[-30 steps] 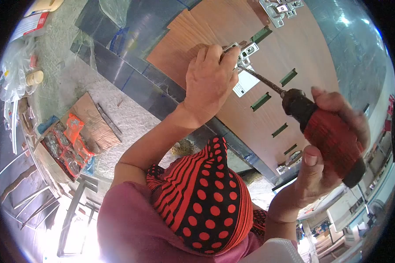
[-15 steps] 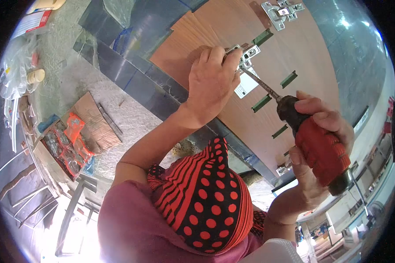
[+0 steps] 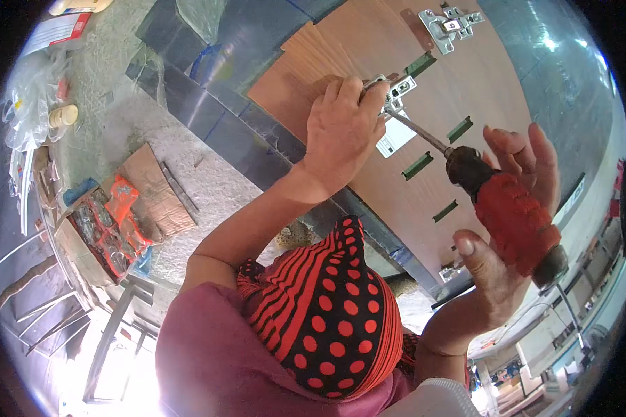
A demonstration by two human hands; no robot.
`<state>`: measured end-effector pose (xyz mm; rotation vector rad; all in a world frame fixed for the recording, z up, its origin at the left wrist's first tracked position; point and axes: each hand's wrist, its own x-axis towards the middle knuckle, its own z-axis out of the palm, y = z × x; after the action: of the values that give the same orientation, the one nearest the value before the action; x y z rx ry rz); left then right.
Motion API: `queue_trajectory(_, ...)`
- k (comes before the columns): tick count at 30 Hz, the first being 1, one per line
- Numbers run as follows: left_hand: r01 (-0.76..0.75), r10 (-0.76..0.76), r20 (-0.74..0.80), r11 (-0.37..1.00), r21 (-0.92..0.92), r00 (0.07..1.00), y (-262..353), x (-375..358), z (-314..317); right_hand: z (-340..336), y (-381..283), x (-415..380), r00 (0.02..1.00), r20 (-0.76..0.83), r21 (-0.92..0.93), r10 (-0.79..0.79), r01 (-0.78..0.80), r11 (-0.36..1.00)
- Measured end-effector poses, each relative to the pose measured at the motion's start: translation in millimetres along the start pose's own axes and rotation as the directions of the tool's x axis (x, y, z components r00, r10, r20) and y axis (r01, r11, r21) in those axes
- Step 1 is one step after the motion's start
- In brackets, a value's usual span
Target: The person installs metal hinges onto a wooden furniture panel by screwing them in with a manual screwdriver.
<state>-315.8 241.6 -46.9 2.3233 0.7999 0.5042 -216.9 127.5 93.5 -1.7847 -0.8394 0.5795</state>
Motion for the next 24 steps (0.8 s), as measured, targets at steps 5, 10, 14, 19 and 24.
queue_trajectory(5, 0.032, -0.033, 0.03, 0.999, 0.026, 0.999, 0.7, -1.6, 1.1, -7.4, 0.1, -2.9, 1.0, 0.007, -0.086, 0.028, -0.027, 0.996)
queue_trajectory(10, 0.001, -0.001, -0.017, 1.0, 0.024, 1.0, -0.7, -3.2, 1.7, -14.1, -6.2, 3.6, 0.996, 0.005, -0.058, 0.091, -0.091, 0.994)
queue_trajectory(14, 0.047, -0.049, 0.021, 0.996, 0.071, 0.999, 2.9, -4.8, 1.8, -15.3, 9.4, -5.0, 0.992, -0.035, -0.156, 0.118, -0.122, 0.98)
queue_trajectory(19, -0.001, 0.002, -0.048, 1.0, 0.016, 0.999, -2.8, -8.3, 5.1, -16.5, 4.1, -2.1, 0.993, -0.048, 0.101, 0.107, -0.102, 0.99)
queue_trajectory(24, 0.003, 0.001, -0.058, 0.998, 0.059, 0.998, -1.6, -9.0, 6.4, -9.3, 7.2, -2.3, 0.999, 0.047, 0.108, -0.026, 0.021, 0.994)
